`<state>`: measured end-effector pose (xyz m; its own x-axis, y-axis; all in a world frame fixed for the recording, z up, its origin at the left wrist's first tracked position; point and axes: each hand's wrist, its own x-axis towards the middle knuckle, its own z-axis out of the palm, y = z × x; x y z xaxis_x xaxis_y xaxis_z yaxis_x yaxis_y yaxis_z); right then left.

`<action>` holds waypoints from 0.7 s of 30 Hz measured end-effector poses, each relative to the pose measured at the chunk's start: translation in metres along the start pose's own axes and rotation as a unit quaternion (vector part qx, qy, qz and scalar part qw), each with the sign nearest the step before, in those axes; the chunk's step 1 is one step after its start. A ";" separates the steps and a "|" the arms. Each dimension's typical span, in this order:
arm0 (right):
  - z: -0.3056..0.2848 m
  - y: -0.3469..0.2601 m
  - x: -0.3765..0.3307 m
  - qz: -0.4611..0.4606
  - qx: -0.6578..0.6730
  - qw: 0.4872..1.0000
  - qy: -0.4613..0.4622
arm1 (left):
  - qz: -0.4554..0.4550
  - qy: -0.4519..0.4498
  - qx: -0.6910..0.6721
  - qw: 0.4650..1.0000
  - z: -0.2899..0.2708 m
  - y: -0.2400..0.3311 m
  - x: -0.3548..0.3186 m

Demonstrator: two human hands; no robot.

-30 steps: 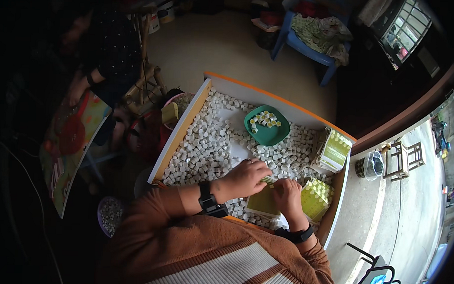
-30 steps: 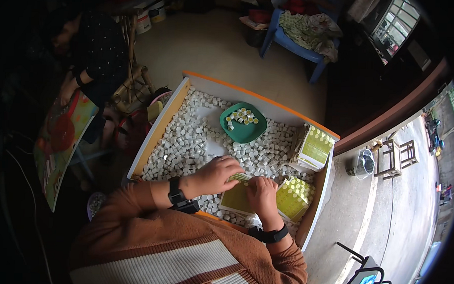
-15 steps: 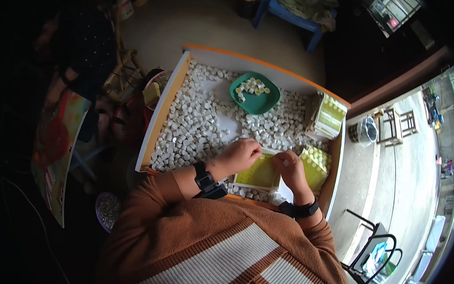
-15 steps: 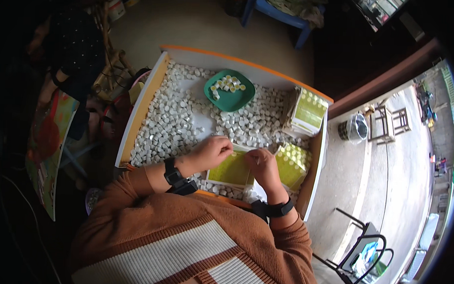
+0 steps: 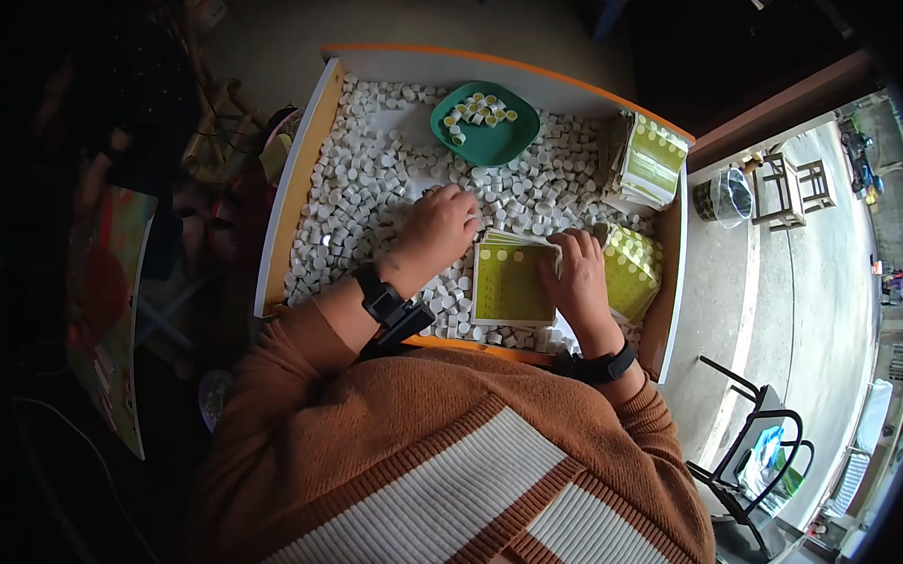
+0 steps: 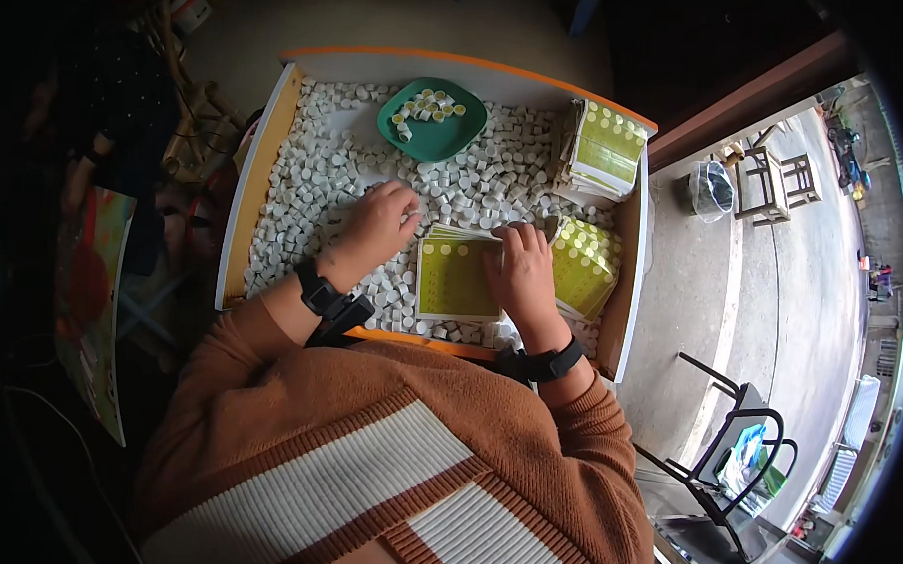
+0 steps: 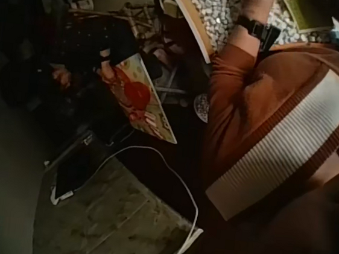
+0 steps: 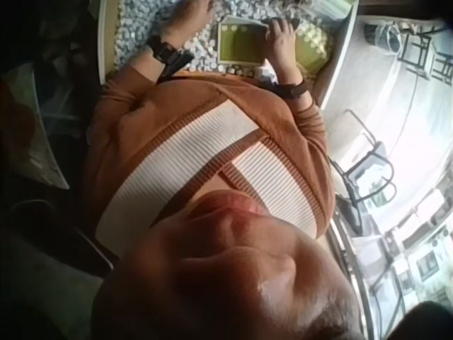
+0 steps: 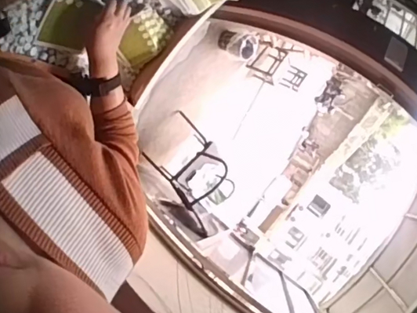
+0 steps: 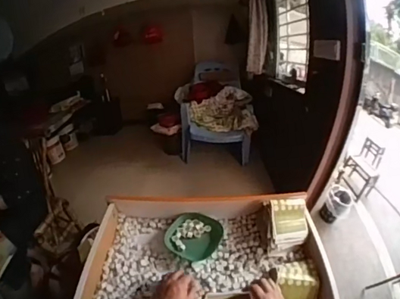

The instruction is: The person inserts small white foam shoe components into green envelopes by hand, then stacks the filled envelopes systematically.

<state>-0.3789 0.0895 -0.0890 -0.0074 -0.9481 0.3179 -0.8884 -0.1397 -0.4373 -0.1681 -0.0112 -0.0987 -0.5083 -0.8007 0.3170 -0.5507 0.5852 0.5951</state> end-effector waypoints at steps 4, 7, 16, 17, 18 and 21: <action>-0.001 -0.002 -0.002 -0.013 0.019 1.000 0.007 | 0.003 0.018 0.055 0.998 -0.001 -0.024 0.015; -0.001 -0.003 -0.003 -0.020 0.033 0.999 0.012 | 0.004 -0.047 0.082 0.995 0.006 -0.035 0.018; -0.003 -0.003 0.000 -0.015 0.055 0.998 -0.006 | 0.015 -0.024 0.047 0.999 -0.001 -0.019 0.021; -0.003 -0.002 0.000 -0.020 0.054 0.998 -0.012 | -0.014 -0.061 -0.031 0.998 -0.003 -0.009 0.017; -0.002 0.000 0.000 -0.016 0.054 0.998 -0.011 | -0.046 -0.097 -0.107 0.989 -0.011 0.006 0.013; 0.004 -0.002 0.005 -0.049 0.055 0.997 -0.014 | -0.074 -0.142 -0.217 0.963 -0.005 0.022 -0.006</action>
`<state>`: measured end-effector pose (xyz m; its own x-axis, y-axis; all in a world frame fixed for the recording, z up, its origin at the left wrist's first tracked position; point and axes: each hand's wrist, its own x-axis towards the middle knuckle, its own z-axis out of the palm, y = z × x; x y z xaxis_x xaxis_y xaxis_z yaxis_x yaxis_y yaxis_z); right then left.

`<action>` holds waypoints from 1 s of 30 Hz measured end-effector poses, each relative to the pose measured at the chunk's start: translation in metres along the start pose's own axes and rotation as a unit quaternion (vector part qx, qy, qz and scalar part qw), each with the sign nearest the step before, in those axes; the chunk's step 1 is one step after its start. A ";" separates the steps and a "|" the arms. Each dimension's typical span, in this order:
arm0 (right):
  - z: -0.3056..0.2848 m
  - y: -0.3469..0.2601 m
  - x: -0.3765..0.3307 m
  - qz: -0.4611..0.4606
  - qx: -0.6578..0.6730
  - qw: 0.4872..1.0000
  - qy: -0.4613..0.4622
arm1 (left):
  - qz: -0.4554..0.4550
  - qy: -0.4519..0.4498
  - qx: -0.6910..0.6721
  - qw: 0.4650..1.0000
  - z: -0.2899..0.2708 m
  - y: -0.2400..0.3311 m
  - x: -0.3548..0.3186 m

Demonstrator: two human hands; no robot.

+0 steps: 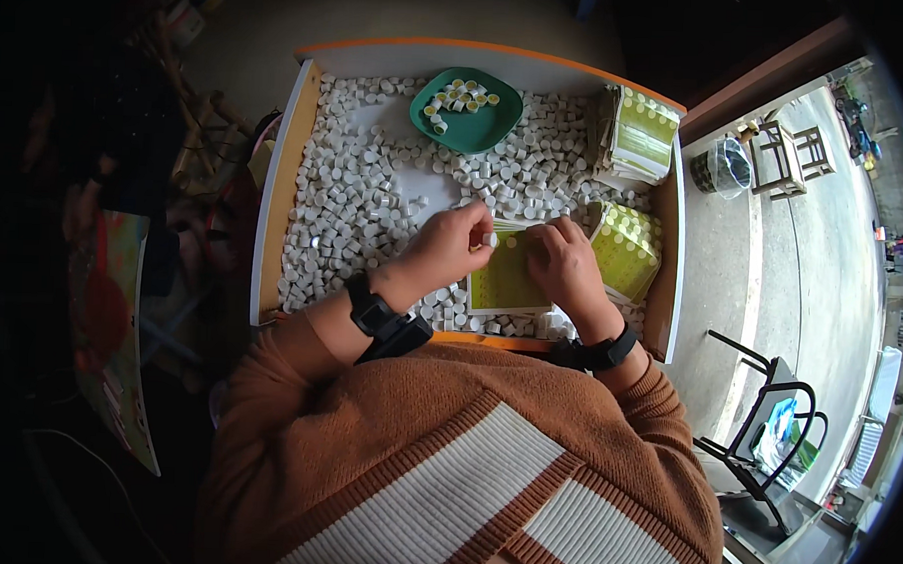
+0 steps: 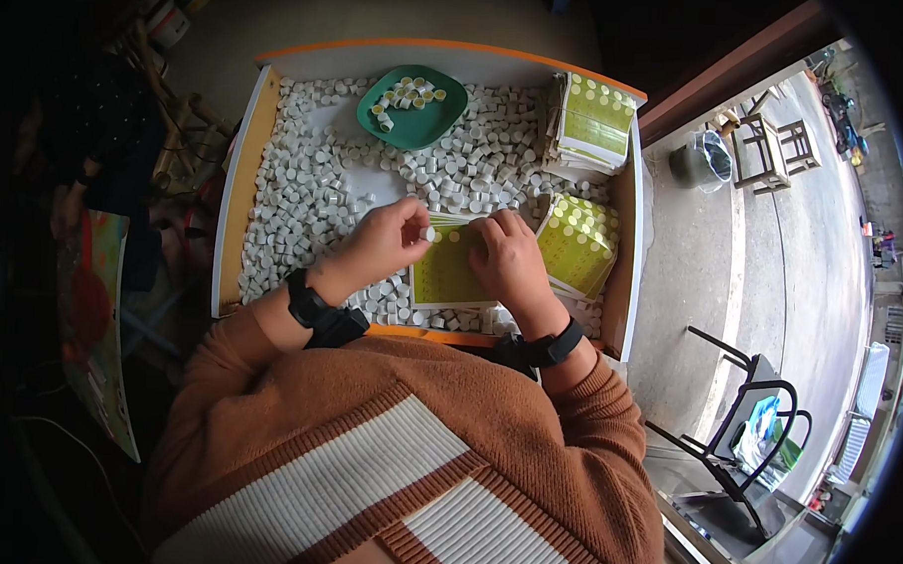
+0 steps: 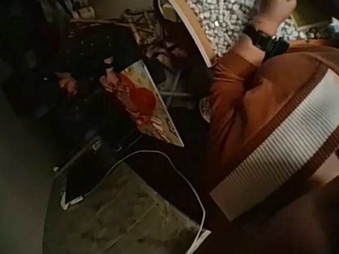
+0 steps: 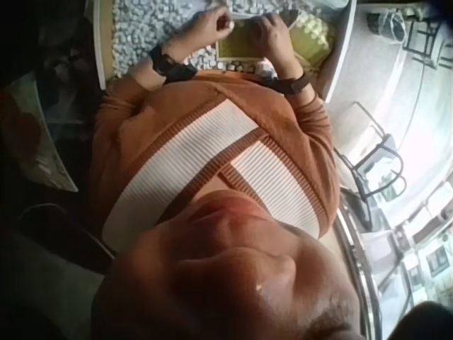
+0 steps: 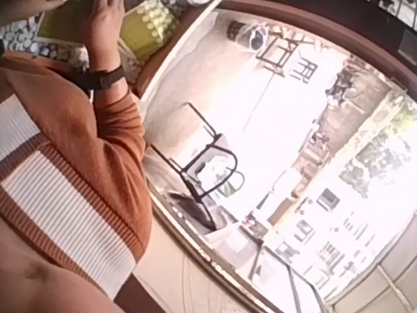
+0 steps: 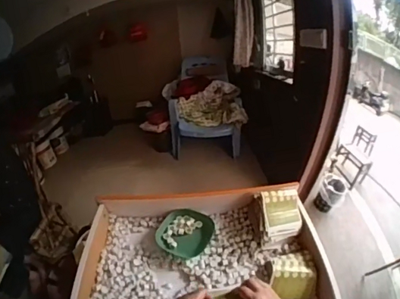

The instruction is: The person inserts small white foam shoe components into green envelopes by hand, then stacks the filled envelopes systematically.

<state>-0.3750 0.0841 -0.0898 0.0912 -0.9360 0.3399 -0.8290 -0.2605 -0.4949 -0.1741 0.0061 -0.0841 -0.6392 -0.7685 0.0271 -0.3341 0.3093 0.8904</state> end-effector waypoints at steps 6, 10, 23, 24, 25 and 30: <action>0.002 -0.001 -0.006 -0.007 -0.007 1.000 -0.006 | 0.044 0.016 0.026 0.999 0.025 -0.009 -0.005; 0.000 -0.002 -0.009 -0.026 -0.006 1.000 -0.007 | 0.068 0.011 0.003 0.998 0.024 -0.009 -0.007; 0.001 -0.030 0.018 0.193 0.581 0.783 -0.109 | 0.212 0.106 0.062 0.970 -0.001 0.020 -0.014; 0.003 -0.033 0.020 0.195 0.589 0.776 -0.110 | 0.214 0.102 0.068 0.969 -0.002 0.020 -0.016; 0.004 -0.035 0.021 0.198 0.597 0.769 -0.110 | 0.214 0.100 0.066 0.970 -0.003 0.020 -0.017; 0.000 -0.032 0.026 0.204 0.565 0.795 -0.089 | 0.158 0.117 0.018 0.980 -0.013 0.017 -0.016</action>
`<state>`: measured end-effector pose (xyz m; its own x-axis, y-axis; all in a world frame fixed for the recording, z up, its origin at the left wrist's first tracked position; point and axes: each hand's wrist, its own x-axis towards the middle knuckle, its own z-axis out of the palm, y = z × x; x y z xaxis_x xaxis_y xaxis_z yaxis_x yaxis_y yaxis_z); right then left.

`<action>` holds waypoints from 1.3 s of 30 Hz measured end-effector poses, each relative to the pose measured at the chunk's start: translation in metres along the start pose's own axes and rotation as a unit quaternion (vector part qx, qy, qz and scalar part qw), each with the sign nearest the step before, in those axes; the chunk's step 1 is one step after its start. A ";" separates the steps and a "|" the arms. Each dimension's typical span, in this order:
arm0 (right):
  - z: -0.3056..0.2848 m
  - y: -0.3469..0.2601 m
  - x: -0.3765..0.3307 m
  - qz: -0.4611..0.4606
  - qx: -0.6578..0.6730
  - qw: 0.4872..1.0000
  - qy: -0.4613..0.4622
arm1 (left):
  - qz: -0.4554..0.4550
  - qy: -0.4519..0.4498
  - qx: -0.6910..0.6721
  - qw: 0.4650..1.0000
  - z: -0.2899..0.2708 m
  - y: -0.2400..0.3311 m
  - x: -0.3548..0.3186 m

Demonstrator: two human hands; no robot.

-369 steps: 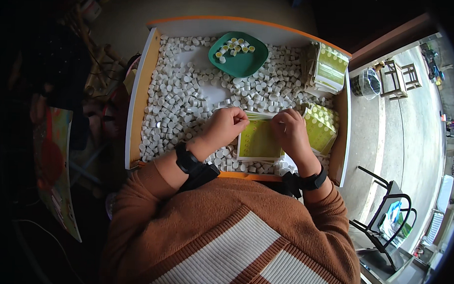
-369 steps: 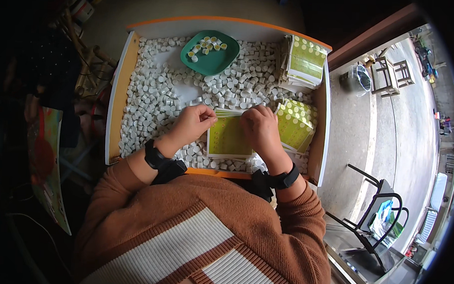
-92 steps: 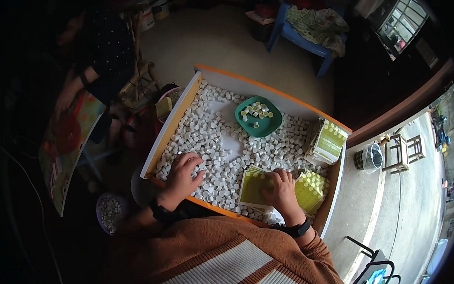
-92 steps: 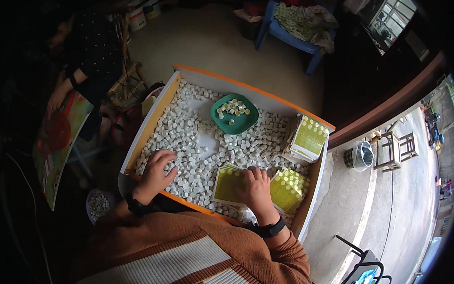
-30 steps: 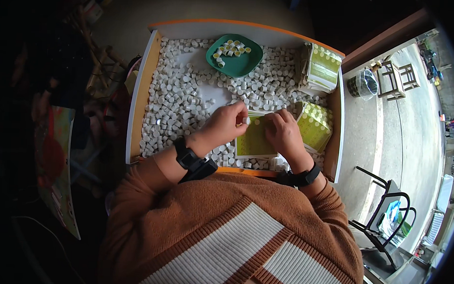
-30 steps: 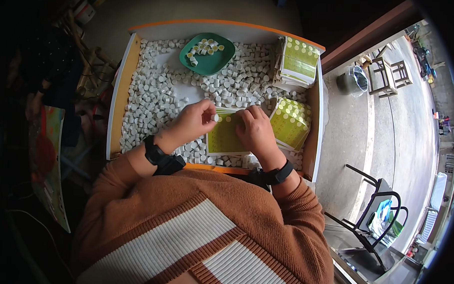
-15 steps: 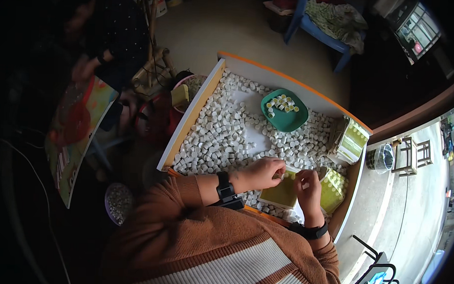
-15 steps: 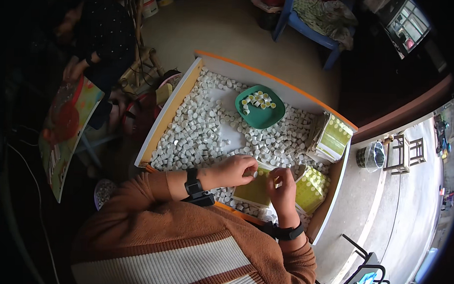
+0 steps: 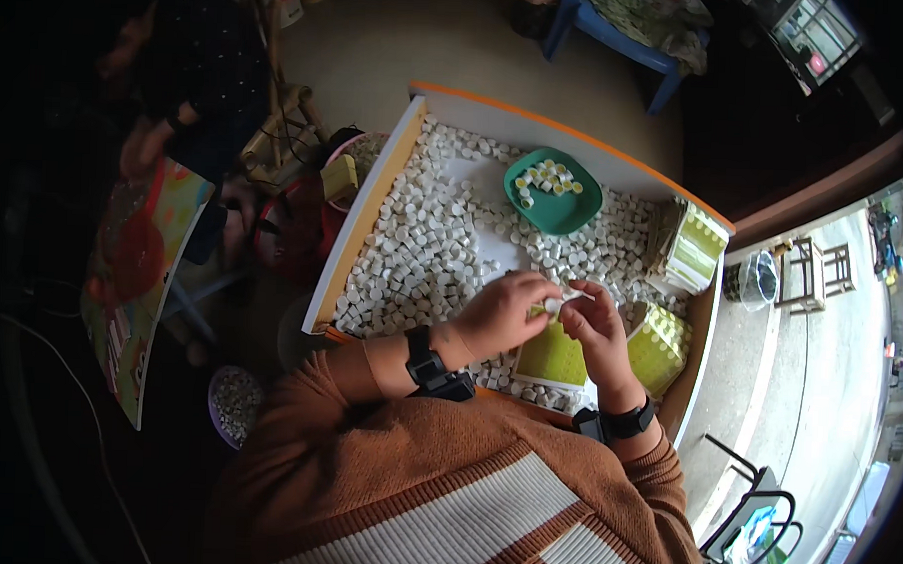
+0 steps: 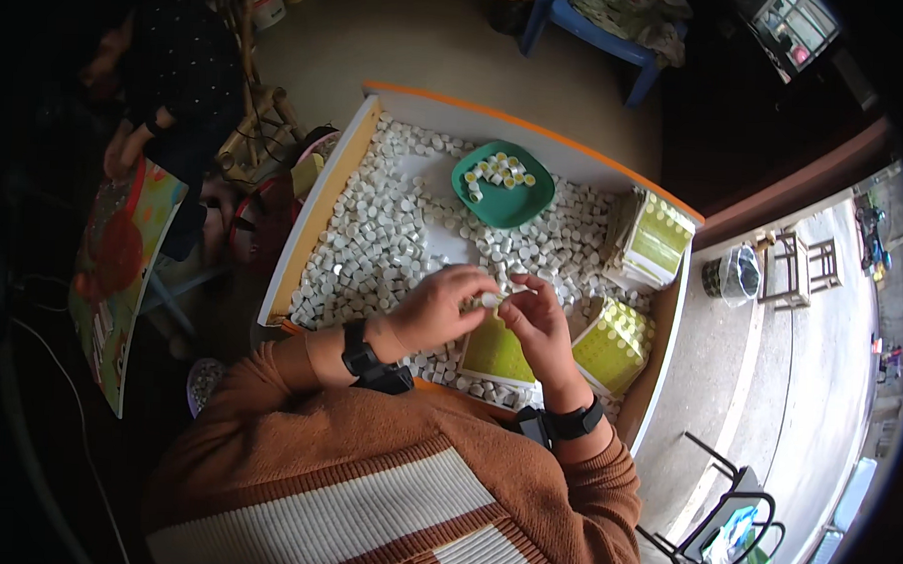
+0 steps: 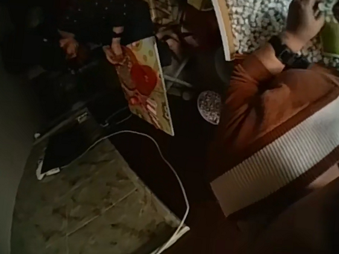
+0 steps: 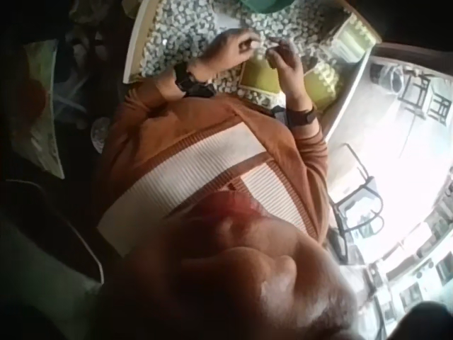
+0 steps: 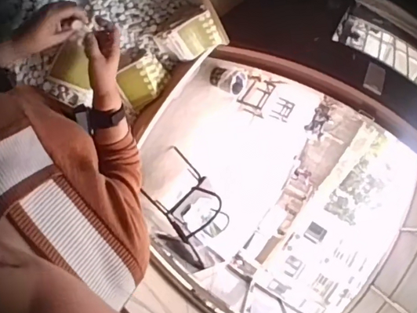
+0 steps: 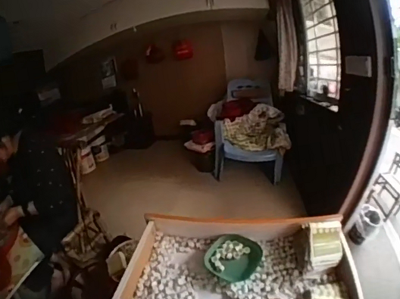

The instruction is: The person inserts small white foam shoe components into green envelopes by hand, then stacks the filled envelopes systematically.

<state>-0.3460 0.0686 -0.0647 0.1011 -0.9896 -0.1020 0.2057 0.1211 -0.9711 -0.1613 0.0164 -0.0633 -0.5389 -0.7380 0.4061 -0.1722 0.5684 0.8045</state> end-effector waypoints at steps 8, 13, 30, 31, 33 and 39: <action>0.004 -0.020 -0.006 0.125 0.177 0.975 -0.048 | -0.063 0.062 -0.006 0.996 -0.005 -0.007 0.003; 0.008 -0.019 -0.007 0.137 0.175 0.974 -0.050 | -0.068 0.041 0.001 0.997 -0.002 -0.003 -0.001; 0.005 -0.010 -0.003 0.123 0.065 0.989 -0.055 | -0.061 0.043 -0.033 0.997 -0.004 -0.003 -0.006; 0.005 -0.006 -0.002 0.102 0.022 0.994 -0.035 | -0.066 0.036 -0.049 0.996 -0.002 -0.006 -0.007; 0.001 0.002 -0.002 0.081 -0.020 0.996 -0.016 | -0.071 0.028 -0.064 0.995 -0.001 -0.017 -0.010; -0.019 0.010 -0.012 0.041 -0.080 0.995 0.045 | -0.350 0.024 -0.165 0.922 -0.053 -0.077 0.011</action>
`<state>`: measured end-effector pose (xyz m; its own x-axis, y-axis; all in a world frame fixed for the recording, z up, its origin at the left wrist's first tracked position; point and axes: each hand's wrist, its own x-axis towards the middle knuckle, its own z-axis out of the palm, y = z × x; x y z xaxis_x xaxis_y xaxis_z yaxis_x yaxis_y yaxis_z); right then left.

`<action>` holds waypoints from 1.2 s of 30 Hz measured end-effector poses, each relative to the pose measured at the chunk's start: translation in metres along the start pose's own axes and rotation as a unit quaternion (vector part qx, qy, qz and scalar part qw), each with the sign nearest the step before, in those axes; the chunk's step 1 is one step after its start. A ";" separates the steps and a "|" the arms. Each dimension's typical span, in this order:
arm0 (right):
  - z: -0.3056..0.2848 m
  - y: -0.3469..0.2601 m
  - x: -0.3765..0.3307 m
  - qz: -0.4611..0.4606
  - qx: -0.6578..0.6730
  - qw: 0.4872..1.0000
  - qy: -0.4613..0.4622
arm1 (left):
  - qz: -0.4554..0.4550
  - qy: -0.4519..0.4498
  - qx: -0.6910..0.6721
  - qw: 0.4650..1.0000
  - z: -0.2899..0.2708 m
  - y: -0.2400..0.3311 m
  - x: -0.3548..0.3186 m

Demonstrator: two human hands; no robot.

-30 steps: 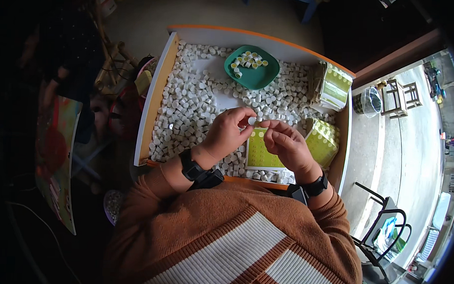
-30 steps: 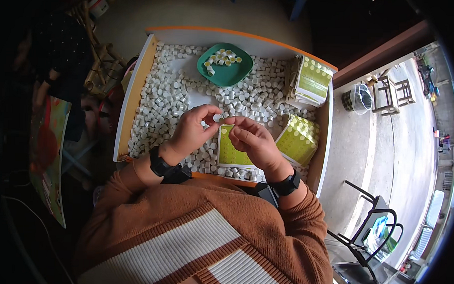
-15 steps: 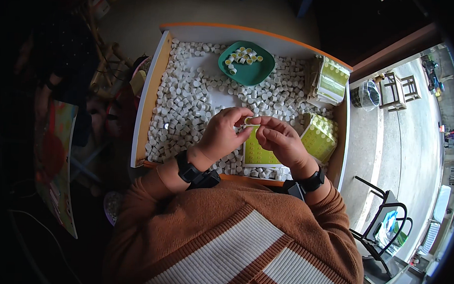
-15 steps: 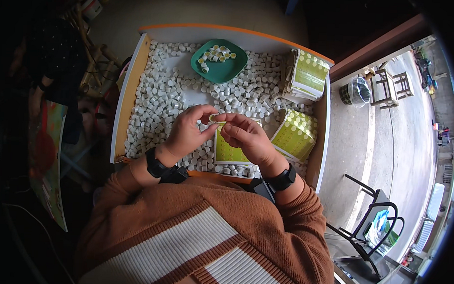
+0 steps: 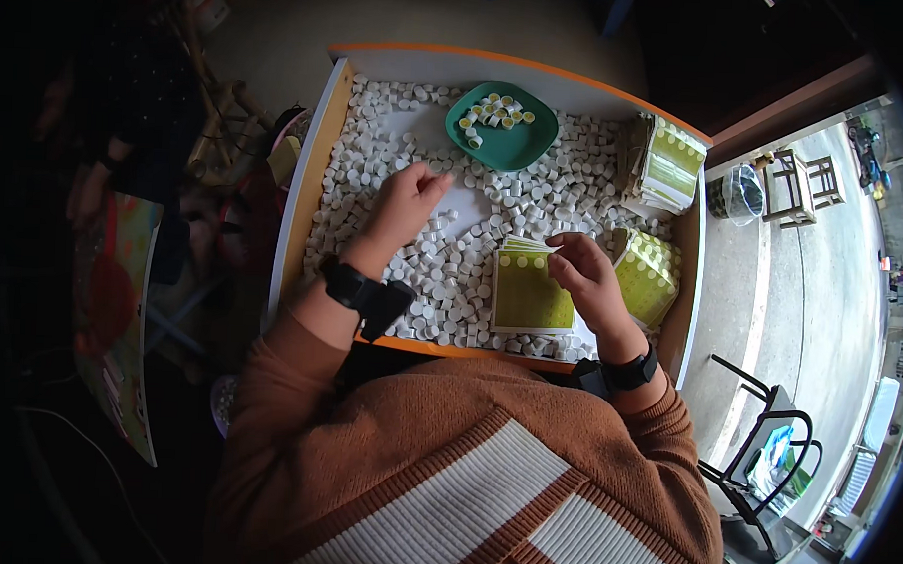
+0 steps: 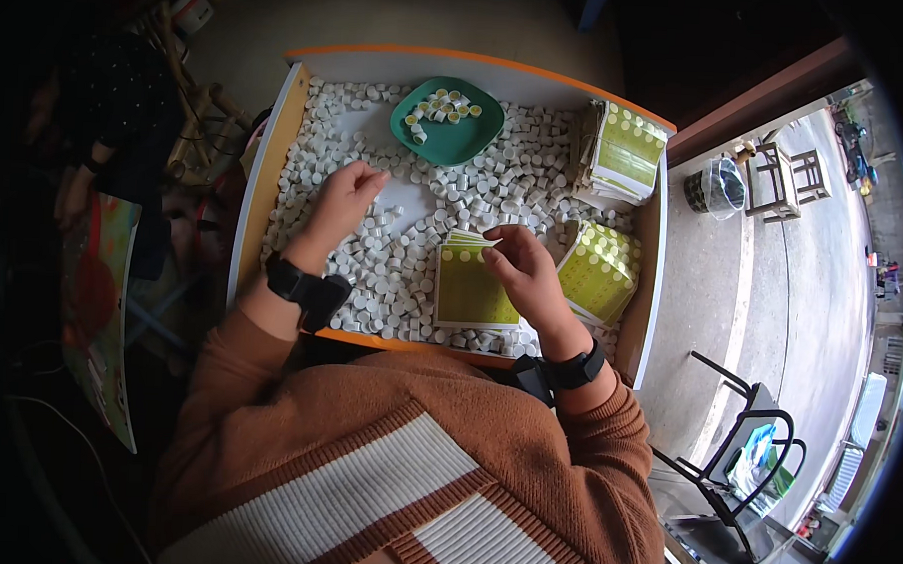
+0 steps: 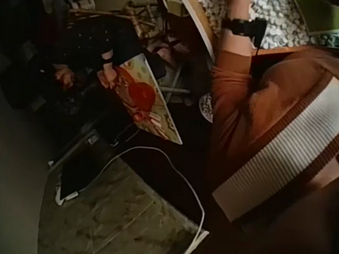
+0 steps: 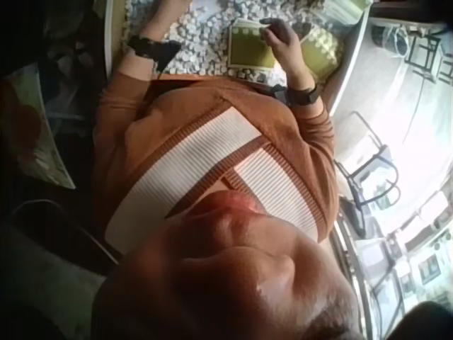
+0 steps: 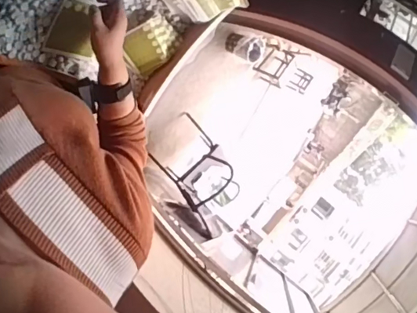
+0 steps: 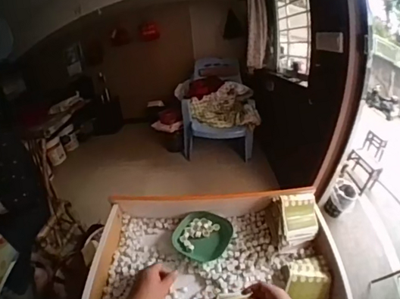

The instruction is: The person inserts small white foam shoe components into green envelopes by hand, then stacks the filled envelopes systematically.

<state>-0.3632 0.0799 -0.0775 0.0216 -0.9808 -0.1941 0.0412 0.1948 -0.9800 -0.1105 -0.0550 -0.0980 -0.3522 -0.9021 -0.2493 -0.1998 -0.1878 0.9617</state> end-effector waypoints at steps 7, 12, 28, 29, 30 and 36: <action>-0.009 0.007 -0.008 -0.021 -0.077 0.996 0.048 | 0.180 0.088 0.564 0.801 -0.011 -0.012 0.022; -0.018 0.002 -0.016 -0.116 -0.364 0.917 0.117 | 0.230 0.066 0.504 0.830 0.016 0.010 0.009; -0.019 0.021 -0.017 -0.167 -0.441 0.871 0.136 | 0.192 -0.152 0.184 0.952 0.097 -0.002 -0.041; -0.019 0.022 -0.016 -0.161 -0.429 0.878 0.138 | 0.187 -0.158 0.185 0.952 0.097 -0.002 -0.040; -0.021 0.022 -0.016 -0.160 -0.429 0.878 0.139 | 0.187 -0.159 0.185 0.952 0.097 -0.002 -0.039; -0.023 0.020 -0.006 -0.190 -0.439 0.869 0.127 | 0.174 -0.166 0.184 0.953 0.092 0.001 -0.037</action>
<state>-0.3854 0.0892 -0.0972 -0.0526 -0.9653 0.2557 -0.7824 -0.1192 -0.6112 -0.1820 0.0144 -0.0984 -0.7129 -0.7012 -0.0040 -0.3039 0.3038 0.9030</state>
